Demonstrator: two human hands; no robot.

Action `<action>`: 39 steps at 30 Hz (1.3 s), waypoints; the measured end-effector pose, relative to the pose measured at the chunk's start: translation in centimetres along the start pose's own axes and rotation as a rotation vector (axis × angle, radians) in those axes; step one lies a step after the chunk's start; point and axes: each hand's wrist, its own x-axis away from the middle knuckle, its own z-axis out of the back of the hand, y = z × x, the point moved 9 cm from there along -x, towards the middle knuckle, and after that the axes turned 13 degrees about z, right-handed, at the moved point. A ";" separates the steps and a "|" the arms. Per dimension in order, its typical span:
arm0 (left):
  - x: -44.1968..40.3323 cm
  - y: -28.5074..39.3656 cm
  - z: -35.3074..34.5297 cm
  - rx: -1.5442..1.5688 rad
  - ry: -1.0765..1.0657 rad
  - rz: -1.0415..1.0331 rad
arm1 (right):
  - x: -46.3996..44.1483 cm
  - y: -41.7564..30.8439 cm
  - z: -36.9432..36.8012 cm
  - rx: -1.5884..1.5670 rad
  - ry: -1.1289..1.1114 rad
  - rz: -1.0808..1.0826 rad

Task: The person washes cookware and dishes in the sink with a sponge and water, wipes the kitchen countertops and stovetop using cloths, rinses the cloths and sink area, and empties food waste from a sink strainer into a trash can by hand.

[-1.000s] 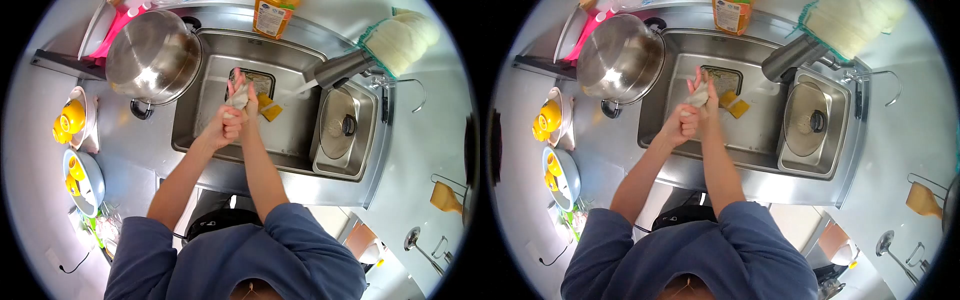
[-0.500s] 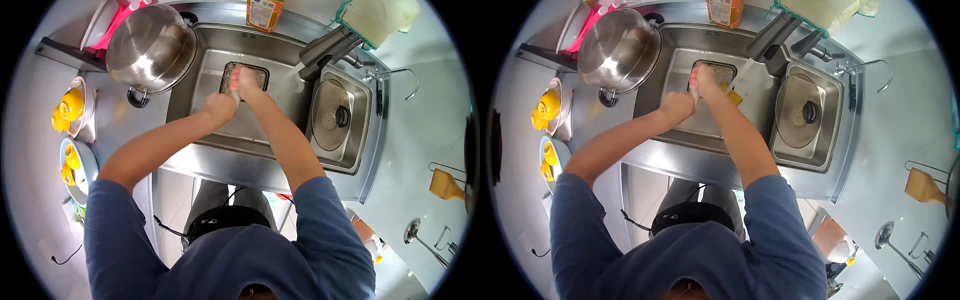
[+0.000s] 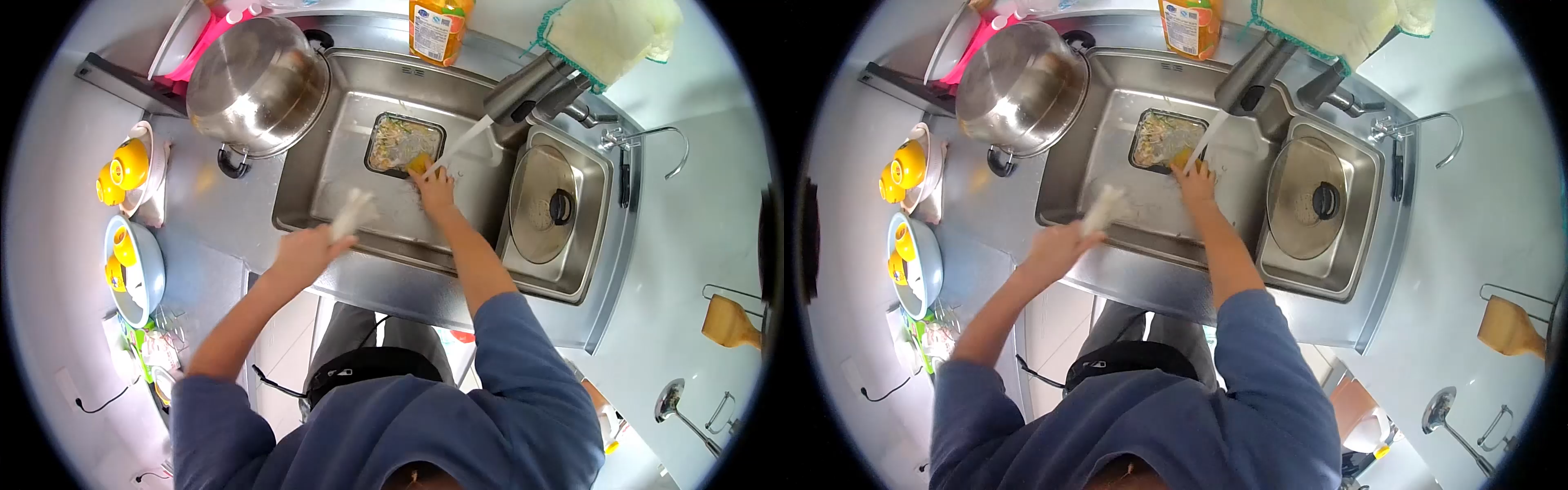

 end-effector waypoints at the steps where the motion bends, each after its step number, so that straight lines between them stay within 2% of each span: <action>1: 1.6 -2.4 1.2 0.105 0.102 0.075 | 0.2 0.1 -2.6 -0.109 -0.147 0.032; 2: 3.0 -5.0 2.3 0.213 0.207 0.150 | 0.1 0.4 -3.8 -0.106 -0.149 0.035; 4: 5.4 -10.6 2.8 0.201 0.271 0.389 | 0.1 2.2 -6.3 -0.641 -0.042 -0.161; 5: 6.2 -13.0 2.7 0.196 0.333 0.456 | -0.5 2.3 -8.0 -0.638 -0.050 -0.161; 6: 6.8 -15.7 2.4 0.191 0.395 0.520 | 0.8 4.1 -12.4 -1.139 -0.013 -0.679; 7: 6.8 -19.2 0.8 0.075 0.370 0.621 | 3.2 3.2 -15.9 -1.610 0.038 -1.222; 8: 6.7 -21.0 -0.1 0.044 0.387 0.605 | 3.1 3.1 -14.4 -1.601 0.037 -1.224; 10: 6.9 -24.2 -1.8 0.019 0.401 0.584 | 0.6 -1.1 -8.5 -2.609 0.454 -1.553; 12: 8.0 -25.1 -1.1 -0.030 0.683 0.501 | -0.5 -1.9 -4.5 -2.609 0.534 -1.567; 15: 9.5 -22.6 2.2 0.140 0.800 0.428 | -0.1 -1.4 -4.6 -2.628 0.688 -1.584; 16: 9.7 -22.6 2.5 0.329 0.801 0.443 | 0.2 -1.1 -4.7 -2.643 0.768 -1.588; 17: 9.8 -21.6 3.2 0.335 0.797 0.438 | 0.5 -0.9 -4.7 -2.634 0.776 -1.587; 19: 10.0 -19.4 4.7 0.449 0.775 0.382 | 0.5 -0.6 -4.1 -2.549 0.654 -1.378; 20: 10.0 -18.1 5.5 0.410 0.808 0.350 | 0.3 -0.5 -4.4 -2.544 0.663 -1.377; 21: 9.9 -17.0 6.1 0.413 0.805 0.343 | 0.5 0.2 -5.3 -2.331 0.521 -1.267; 22: 9.7 -15.3 6.9 0.386 0.801 0.262 | 0.5 0.7 -5.3 -2.113 0.392 -1.158; 23: 9.3 -13.5 7.5 0.360 0.800 0.178 | 0.5 0.7 -5.5 -2.108 0.407 -1.157; 25: 8.5 -10.7 8.3 0.466 0.795 0.122 | 1.5 1.2 -5.7 -1.699 0.047 -1.119; 27: 6.9 -3.9 9.0 0.474 0.658 -0.192 | 1.9 0.1 -6.2 -1.993 0.031 -1.228; 29: 6.7 5.3 10.1 0.471 0.538 -0.475 | 1.6 -0.9 -5.3 -2.308 0.320 -1.424; 31: 8.3 16.3 11.9 0.382 0.483 -0.847 | 0.9 -1.1 -3.2 -2.534 0.557 -1.236; 32: 8.1 21.1 11.8 0.298 0.451 -0.951 | 1.2 -1.8 -0.3 -2.532 0.597 -1.216; 33: 8.0 26.0 12.2 0.243 0.520 -1.069 | 0.2 -1.0 7.1 -2.160 0.683 -0.883; 34: 6.6 30.6 11.8 0.212 0.564 -1.139 | -0.4 0.6 9.0 -1.962 0.709 -0.719; 35: 5.5 35.2 11.7 0.042 0.737 -1.205 | -0.9 2.0 10.9 -1.751 0.750 -0.586; 36: 3.3 39.7 10.8 -0.117 0.893 -1.190 | -0.7 3.1 4.3 -2.198 0.759 -1.047; 37: 0.9 43.6 9.9 -0.276 1.050 -1.161 | -0.9 2.1 1.5 -2.429 0.726 -1.265; 38: -1.4 46.5 9.0 -0.421 1.094 -1.173 | -0.8 0.9 -0.8 -2.618 0.720 -1.548; 39: -3.3 48.8 8.2 -0.569 1.128 -1.179 | -1.6 0.1 -0.8 -2.698 0.857 -1.293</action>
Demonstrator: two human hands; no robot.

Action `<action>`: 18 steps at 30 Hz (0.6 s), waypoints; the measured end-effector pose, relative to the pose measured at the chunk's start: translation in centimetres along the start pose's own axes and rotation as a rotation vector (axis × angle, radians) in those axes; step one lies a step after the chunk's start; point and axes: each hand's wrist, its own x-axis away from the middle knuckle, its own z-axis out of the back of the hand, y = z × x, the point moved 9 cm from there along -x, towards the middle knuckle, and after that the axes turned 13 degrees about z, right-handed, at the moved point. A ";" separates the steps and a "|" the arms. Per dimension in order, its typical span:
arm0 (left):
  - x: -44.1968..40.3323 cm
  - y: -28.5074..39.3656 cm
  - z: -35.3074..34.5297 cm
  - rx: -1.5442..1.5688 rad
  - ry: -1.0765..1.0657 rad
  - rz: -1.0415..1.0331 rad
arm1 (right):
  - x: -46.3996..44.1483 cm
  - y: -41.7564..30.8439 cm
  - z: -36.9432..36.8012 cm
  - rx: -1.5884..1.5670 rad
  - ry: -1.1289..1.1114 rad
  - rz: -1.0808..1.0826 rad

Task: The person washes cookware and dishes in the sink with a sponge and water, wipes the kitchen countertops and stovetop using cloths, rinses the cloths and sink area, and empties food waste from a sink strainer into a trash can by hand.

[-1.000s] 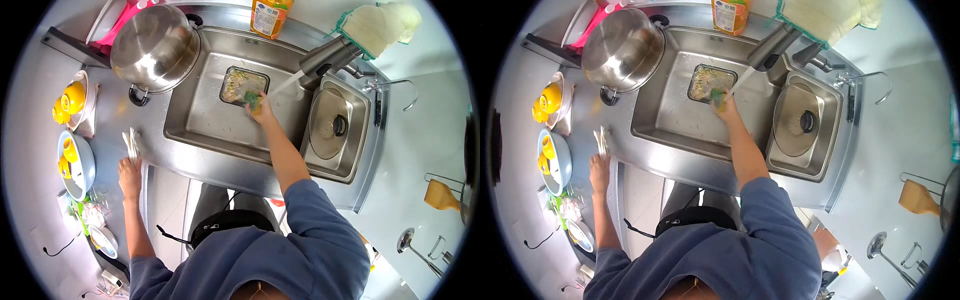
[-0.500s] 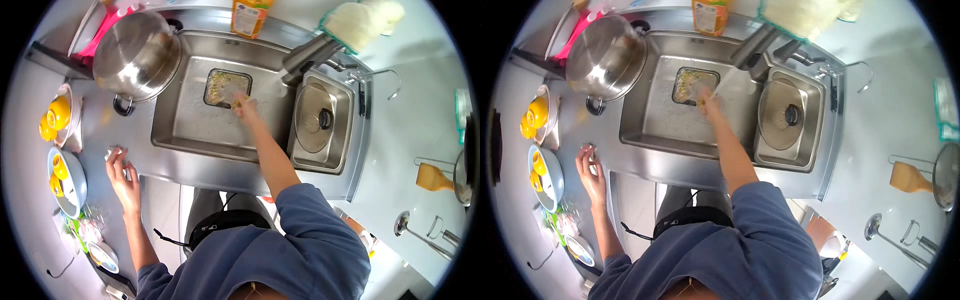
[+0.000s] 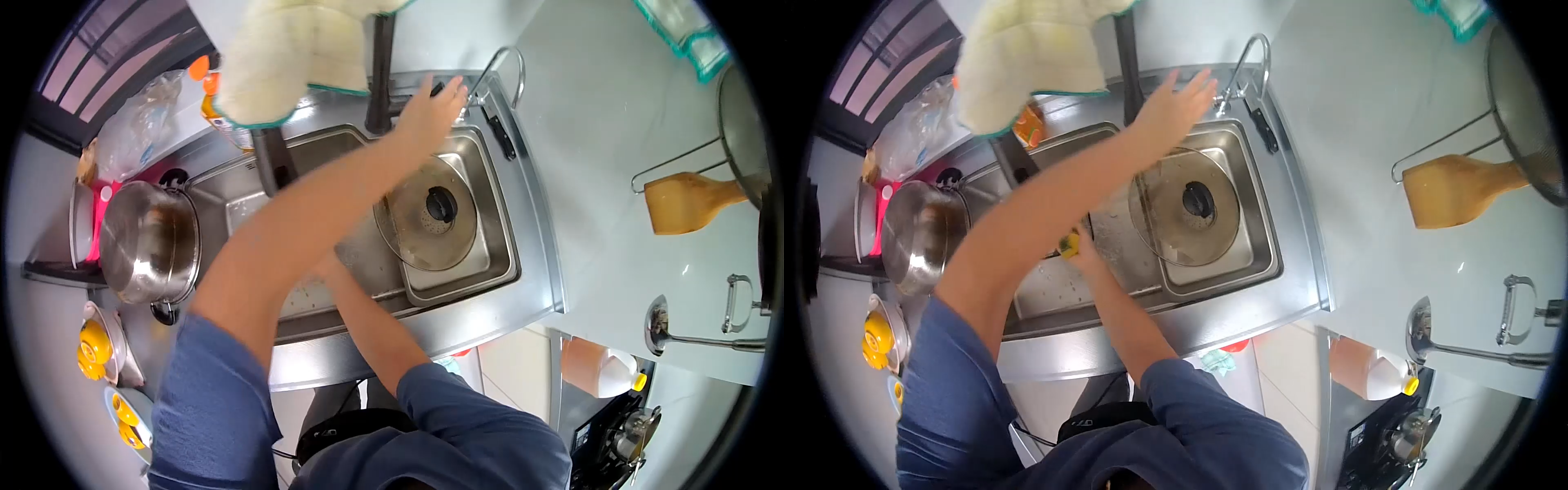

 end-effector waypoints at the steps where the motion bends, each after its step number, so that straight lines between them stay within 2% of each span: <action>1: -1.5 0.4 -3.3 -0.156 -0.099 -0.100 | 0.4 0.3 -0.5 -0.076 -0.158 0.069; 2: -2.0 1.1 -6.1 -0.308 -0.202 -0.201 | 1.0 0.3 -0.3 -0.095 -0.141 0.065; 6: -1.3 1.6 -6.2 -0.440 -0.352 -0.299 | 0.9 0.9 0.0 0.214 -0.245 0.006; 7: -1.4 1.2 -5.9 -0.424 -0.337 -0.255 | 0.6 1.2 -0.2 0.333 -0.298 -0.027; 8: -1.5 0.8 -5.5 -0.410 -0.327 -0.208 | 0.5 1.4 0.0 0.321 -0.294 -0.046; 9: -2.4 0.1 -6.4 -0.341 -0.350 -0.110 | 1.1 1.3 0.8 0.425 -0.237 -0.038; 10: -2.4 0.0 -6.9 -0.341 -0.372 -0.108 | 1.5 1.0 1.4 0.537 -0.187 -0.026; 11: -2.7 -0.2 -6.8 -0.243 -0.359 -0.070 | 2.1 1.3 1.4 0.535 -0.186 -0.043; 13: -3.3 -0.8 -6.7 -0.071 -0.320 0.019 | 2.9 1.5 1.6 0.728 -0.209 -0.065; 17: -0.6 -0.1 -3.9 -0.180 -0.386 0.002 | 4.0 2.3 1.1 0.829 -0.225 -0.086; 18: 0.9 0.1 -2.0 -0.155 -0.368 0.003 | 4.1 2.1 0.3 0.908 -0.233 0.034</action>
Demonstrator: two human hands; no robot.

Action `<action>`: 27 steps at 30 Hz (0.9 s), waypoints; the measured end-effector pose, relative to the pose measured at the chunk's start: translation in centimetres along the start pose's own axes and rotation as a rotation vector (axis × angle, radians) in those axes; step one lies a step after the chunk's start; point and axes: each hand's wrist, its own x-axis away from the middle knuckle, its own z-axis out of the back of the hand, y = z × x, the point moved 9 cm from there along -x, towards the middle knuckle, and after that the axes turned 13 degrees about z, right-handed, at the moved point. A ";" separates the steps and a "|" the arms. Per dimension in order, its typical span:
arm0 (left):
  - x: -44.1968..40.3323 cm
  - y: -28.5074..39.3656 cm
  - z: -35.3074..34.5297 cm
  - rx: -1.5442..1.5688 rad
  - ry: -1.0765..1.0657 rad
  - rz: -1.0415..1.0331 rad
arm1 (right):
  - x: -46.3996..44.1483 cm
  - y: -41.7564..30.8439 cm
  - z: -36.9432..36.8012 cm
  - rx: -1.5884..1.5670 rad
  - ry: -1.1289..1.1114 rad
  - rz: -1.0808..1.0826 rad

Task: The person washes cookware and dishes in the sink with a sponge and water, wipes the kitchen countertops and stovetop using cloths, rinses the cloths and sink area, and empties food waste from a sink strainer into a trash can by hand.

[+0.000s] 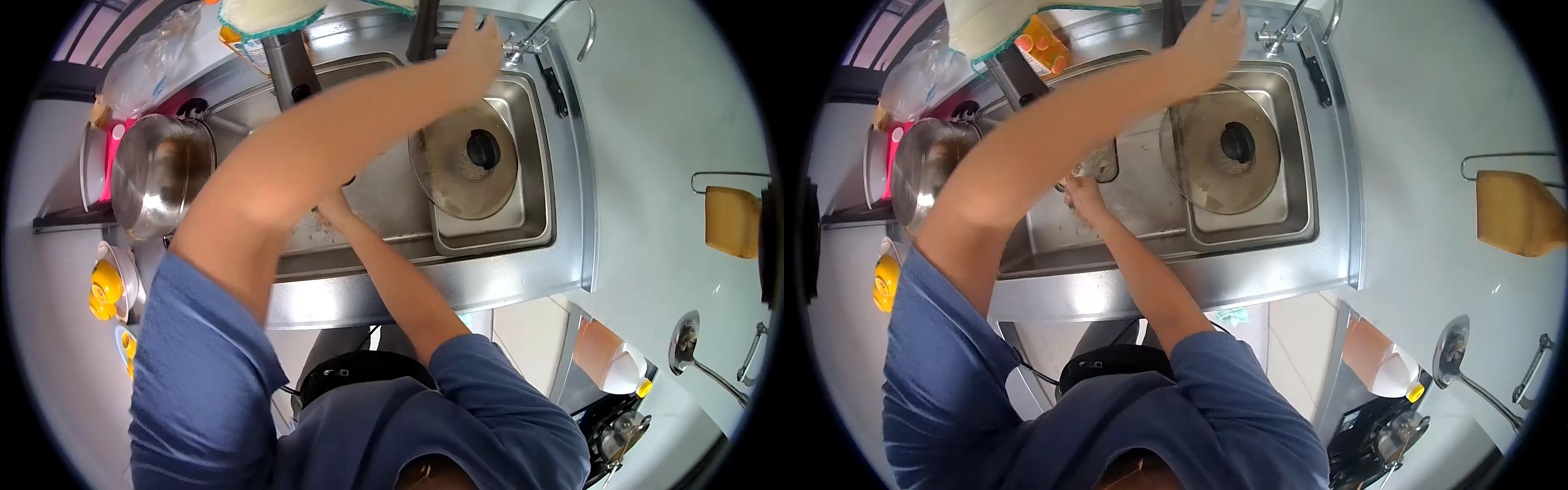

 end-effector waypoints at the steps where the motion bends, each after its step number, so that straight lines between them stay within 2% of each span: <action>1: 2.0 0.2 0.9 0.299 -0.019 0.008 | -0.1 -1.2 -0.3 0.091 0.038 0.102; 2: 4.1 0.5 1.6 0.600 -0.037 0.016 | 0.1 -1.8 -1.2 0.093 0.032 0.097; 4: 10.6 -0.8 4.3 0.849 0.134 0.006 | 0.9 -3.3 -2.6 0.310 0.062 -0.004; 6: 16.7 -3.4 4.4 0.996 0.147 0.107 | 0.8 -3.0 -2.9 0.424 0.073 -0.058; 10: 27.8 -12.4 2.4 1.163 0.365 0.545 | -2.7 1.9 -3.0 0.007 -0.133 -0.107; 12: 33.7 -13.9 -3.8 1.260 0.164 0.872 | -2.2 11.5 2.1 0.722 -0.399 -0.251; 13: 36.2 -14.0 -5.5 1.266 0.166 0.864 | -1.6 12.9 3.8 1.138 -0.475 -0.286; 14: 37.8 -12.9 -9.0 1.300 -0.074 0.845 | -0.9 14.3 5.6 1.543 -0.574 -0.348; 15: 39.2 -10.8 -11.9 1.334 -0.325 0.824 | 1.1 8.1 4.2 1.554 -0.434 -0.141; 16: 39.8 -9.8 -13.0 1.357 -0.315 0.829 | 2.5 3.1 3.6 1.565 -0.299 0.067; 17: 39.6 -7.0 -14.6 1.394 -0.517 0.661 | 2.4 2.6 4.2 1.585 -0.294 0.063; 18: 40.1 -4.0 -15.6 1.412 -0.728 0.478 | 2.6 1.3 4.8 1.466 -0.134 0.131; 19: 40.0 -1.3 -16.0 1.437 -0.797 0.336 | 2.9 -0.7 5.2 1.348 0.020 0.205; 20: 38.8 1.1 -16.9 1.445 -0.837 0.197 | 2.0 -2.8 5.5 1.372 0.024 0.230; 22: 34.9 4.4 -16.0 1.374 -0.526 -0.086 | 2.2 -11.0 3.3 1.467 0.069 0.386; 24: 32.2 9.3 -16.6 1.280 -0.397 -0.266 | 2.0 -21.3 0.1 1.805 0.257 0.976; 25: 30.6 12.1 -17.5 1.258 -0.342 -0.263 | 2.0 -25.9 -0.5 1.672 0.369 1.160; 27: 29.6 17.8 -19.4 1.273 -0.312 -0.251 | -4.4 -28.7 3.0 1.084 0.173 1.148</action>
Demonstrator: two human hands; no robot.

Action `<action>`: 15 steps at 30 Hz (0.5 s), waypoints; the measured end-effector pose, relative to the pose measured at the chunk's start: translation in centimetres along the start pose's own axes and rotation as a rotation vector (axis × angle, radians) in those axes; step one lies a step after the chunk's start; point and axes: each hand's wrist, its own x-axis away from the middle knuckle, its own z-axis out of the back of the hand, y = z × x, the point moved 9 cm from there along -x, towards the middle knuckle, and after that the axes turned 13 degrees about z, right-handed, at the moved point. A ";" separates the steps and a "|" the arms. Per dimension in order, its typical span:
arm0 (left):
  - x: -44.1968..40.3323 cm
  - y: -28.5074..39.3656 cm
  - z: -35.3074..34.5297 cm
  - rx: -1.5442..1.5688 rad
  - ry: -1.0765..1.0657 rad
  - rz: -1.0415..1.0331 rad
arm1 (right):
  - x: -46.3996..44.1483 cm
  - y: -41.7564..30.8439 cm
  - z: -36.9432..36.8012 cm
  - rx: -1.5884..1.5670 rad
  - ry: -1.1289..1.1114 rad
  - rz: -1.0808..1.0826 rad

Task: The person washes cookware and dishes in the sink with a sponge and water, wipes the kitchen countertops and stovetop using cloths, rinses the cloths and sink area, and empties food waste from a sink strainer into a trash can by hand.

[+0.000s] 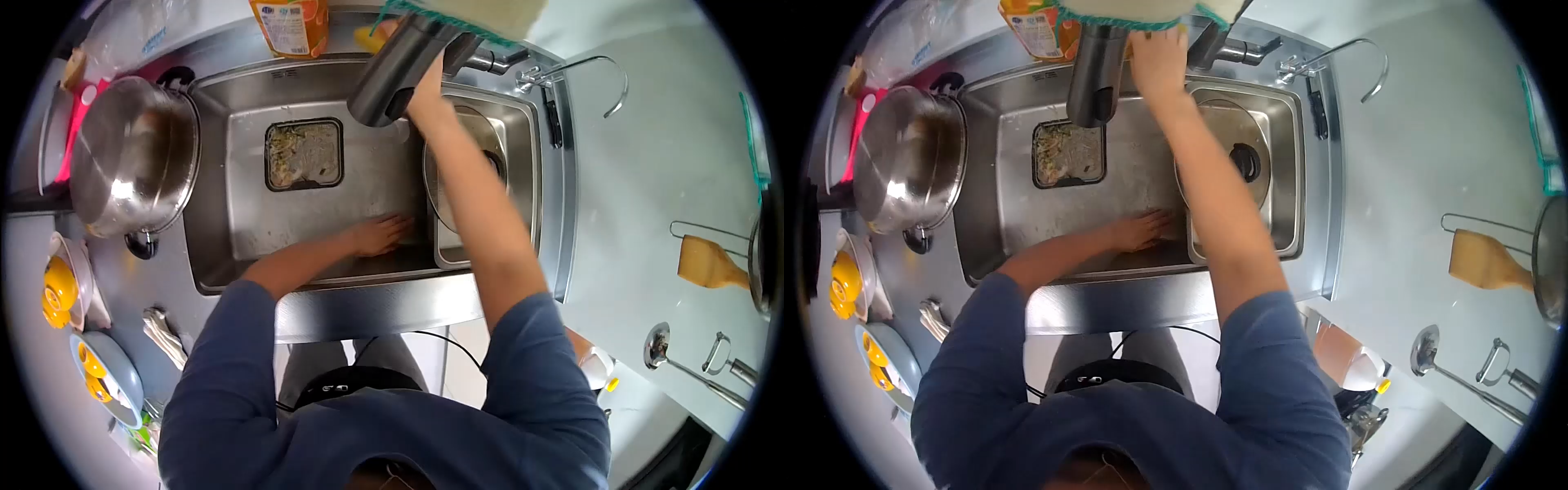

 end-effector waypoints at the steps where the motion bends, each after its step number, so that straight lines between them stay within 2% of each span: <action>1: -1.3 0.3 -1.7 -0.068 0.041 -0.102 | -1.2 2.8 -2.0 0.167 -0.210 0.028; 2: -2.4 0.6 -2.2 -0.142 0.093 -0.204 | -2.1 5.6 -4.0 0.325 -0.412 0.091; 3: -3.3 -0.1 -1.5 -0.137 0.113 -0.198 | -1.2 7.0 -6.7 0.983 -0.755 0.437; 5: -4.3 0.2 -0.5 -0.115 0.175 -0.301 | -1.1 3.6 -5.0 1.013 -0.960 0.197; 6: -4.8 -0.4 -0.1 -0.102 0.196 -0.294 | -2.0 -0.3 -3.6 0.759 -0.709 0.289; 7: -5.2 -1.3 0.5 -0.160 0.223 -0.265 | -1.9 -2.6 -2.5 0.599 -0.567 0.300; 8: -5.7 -1.7 1.1 -0.223 0.239 -0.242 | -1.8 -4.3 -0.5 0.377 -0.384 0.214; 10: -6.8 -6.7 6.7 -0.341 0.231 0.382 | 1.2 -5.4 0.2 0.000 -0.161 0.016; 11: -7.0 -9.5 8.5 -0.198 0.255 0.493 | 1.4 -5.3 -0.1 -0.006 -0.211 0.000; 12: -6.1 -12.5 9.7 -0.054 0.279 0.607 | 8.8 -3.7 -2.2 -0.055 -0.214 -0.276; 13: -4.4 -13.0 11.0 -0.129 0.317 0.665 | 12.0 -4.8 -3.5 -0.018 -0.353 -0.331; 14: -3.4 -13.2 12.1 -0.205 0.353 0.719 | 12.4 -5.3 -3.7 -0.065 -0.413 -0.526; 15: -1.9 -15.3 12.2 -0.217 0.352 0.722 | 19.4 -5.2 -5.9 0.027 -0.444 -0.402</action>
